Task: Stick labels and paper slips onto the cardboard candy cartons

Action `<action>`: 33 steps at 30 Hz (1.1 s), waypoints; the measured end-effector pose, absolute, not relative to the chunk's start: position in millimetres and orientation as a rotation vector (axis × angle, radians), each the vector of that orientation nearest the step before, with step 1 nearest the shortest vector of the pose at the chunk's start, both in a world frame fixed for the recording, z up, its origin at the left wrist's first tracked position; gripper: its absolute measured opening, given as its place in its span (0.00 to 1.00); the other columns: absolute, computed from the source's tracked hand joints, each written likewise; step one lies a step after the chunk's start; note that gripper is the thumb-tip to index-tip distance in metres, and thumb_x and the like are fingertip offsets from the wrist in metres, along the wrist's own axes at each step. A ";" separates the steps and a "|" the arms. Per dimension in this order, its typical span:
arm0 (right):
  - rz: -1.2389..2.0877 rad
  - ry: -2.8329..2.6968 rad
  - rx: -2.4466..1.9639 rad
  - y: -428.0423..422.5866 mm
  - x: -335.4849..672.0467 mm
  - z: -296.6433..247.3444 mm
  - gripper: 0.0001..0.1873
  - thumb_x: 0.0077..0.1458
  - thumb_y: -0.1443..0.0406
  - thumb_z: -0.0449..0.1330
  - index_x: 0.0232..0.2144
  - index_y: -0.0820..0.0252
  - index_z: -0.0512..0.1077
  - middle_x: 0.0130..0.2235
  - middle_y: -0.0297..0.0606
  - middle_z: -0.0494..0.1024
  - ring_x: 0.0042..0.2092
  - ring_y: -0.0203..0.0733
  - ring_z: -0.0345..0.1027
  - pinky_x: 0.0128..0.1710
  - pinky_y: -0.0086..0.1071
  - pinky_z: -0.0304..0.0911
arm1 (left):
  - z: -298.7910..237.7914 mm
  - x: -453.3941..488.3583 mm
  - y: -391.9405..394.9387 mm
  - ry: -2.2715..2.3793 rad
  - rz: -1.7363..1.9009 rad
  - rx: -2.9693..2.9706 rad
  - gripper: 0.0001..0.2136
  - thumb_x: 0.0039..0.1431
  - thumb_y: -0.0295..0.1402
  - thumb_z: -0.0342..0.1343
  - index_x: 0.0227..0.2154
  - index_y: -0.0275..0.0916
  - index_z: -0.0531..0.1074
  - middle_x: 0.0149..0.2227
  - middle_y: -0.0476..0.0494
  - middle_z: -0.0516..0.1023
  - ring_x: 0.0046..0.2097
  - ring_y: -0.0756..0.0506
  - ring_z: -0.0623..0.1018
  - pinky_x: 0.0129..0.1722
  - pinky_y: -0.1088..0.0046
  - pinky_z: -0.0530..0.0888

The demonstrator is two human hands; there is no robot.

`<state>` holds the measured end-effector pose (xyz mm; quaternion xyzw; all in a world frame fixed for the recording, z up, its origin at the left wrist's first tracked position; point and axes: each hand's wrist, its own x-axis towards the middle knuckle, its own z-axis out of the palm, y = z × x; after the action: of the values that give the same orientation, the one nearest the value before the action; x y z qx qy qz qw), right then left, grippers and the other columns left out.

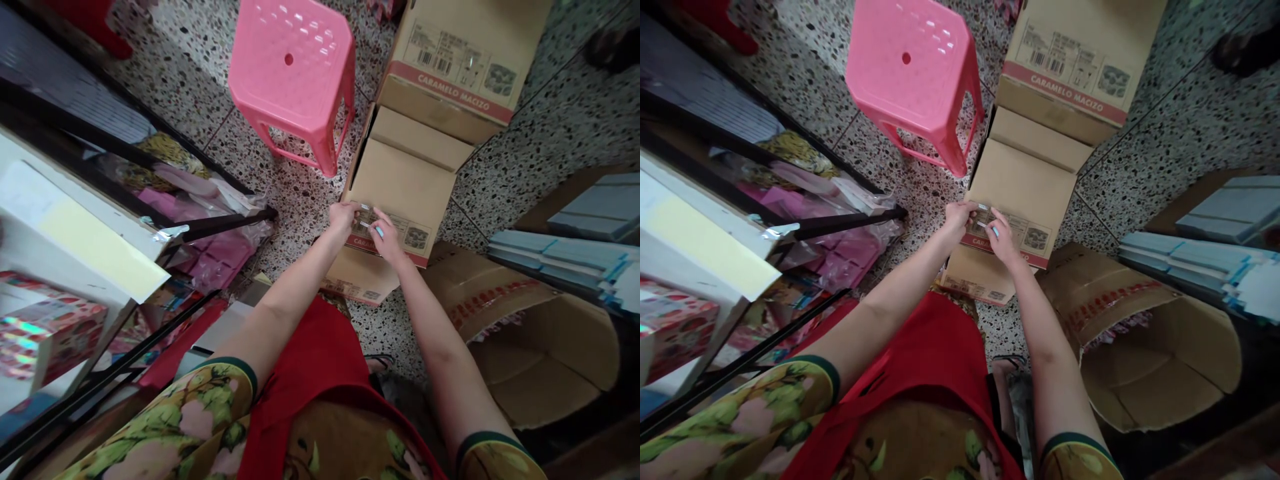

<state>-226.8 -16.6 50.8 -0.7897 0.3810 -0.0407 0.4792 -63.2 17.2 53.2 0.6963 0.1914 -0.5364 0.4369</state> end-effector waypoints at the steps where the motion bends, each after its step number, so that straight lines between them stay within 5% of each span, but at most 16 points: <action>1: -0.070 0.928 -1.935 -16.5 -226.0 52.3 0.14 0.65 0.55 0.52 0.34 0.57 0.71 0.66 0.46 0.66 0.66 0.48 0.61 0.67 0.49 0.56 | 53.4 -64.1 16.6 0.482 -1.313 1.737 0.07 0.49 0.25 0.62 0.21 0.34 0.69 0.18 0.53 0.68 0.17 0.57 0.62 0.19 0.79 0.57; 15: 0.293 0.909 -1.989 -20.8 -210.6 61.8 0.11 0.63 0.64 0.52 0.41 0.58 0.74 0.69 0.39 0.60 0.63 0.50 0.65 0.62 0.49 0.65 | 35.7 -75.0 18.6 0.340 -1.242 1.918 0.05 0.48 0.28 0.62 0.20 0.35 0.74 0.19 0.49 0.70 0.22 0.52 0.69 0.24 0.78 0.61; 25: 0.492 1.012 -1.994 -18.8 -195.6 72.4 0.07 0.62 0.65 0.55 0.37 0.56 0.73 0.70 0.39 0.58 0.53 0.57 0.74 0.54 0.56 0.68 | 49.2 -64.5 26.3 -0.150 -1.095 2.418 0.05 0.54 0.34 0.63 0.32 0.39 0.76 0.35 0.36 0.78 0.42 0.38 0.78 0.38 0.70 0.67; 30: 0.331 0.866 -1.757 -28.1 -205.7 62.2 0.06 0.61 0.64 0.54 0.33 0.58 0.69 0.72 0.40 0.52 0.60 0.50 0.68 0.50 0.47 0.73 | 57.4 -55.5 30.7 -0.246 -0.916 2.426 0.28 0.54 0.38 0.67 0.57 0.42 0.67 0.58 0.28 0.69 0.61 0.31 0.68 0.50 0.64 0.67; 33: 0.313 0.845 -1.626 -36.0 -210.8 62.1 0.08 0.60 0.62 0.56 0.30 0.60 0.68 0.72 0.44 0.50 0.51 0.47 0.74 0.39 0.40 0.74 | 41.1 -47.9 22.7 -0.285 -1.157 2.201 0.37 0.45 0.35 0.74 0.58 0.43 0.66 0.57 0.31 0.70 0.61 0.33 0.69 0.52 0.66 0.67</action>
<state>-210.8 -36.0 62.1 -0.7009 0.3644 0.1347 0.5982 -47.9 22.7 41.1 0.8350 -0.1079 -0.4388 0.3140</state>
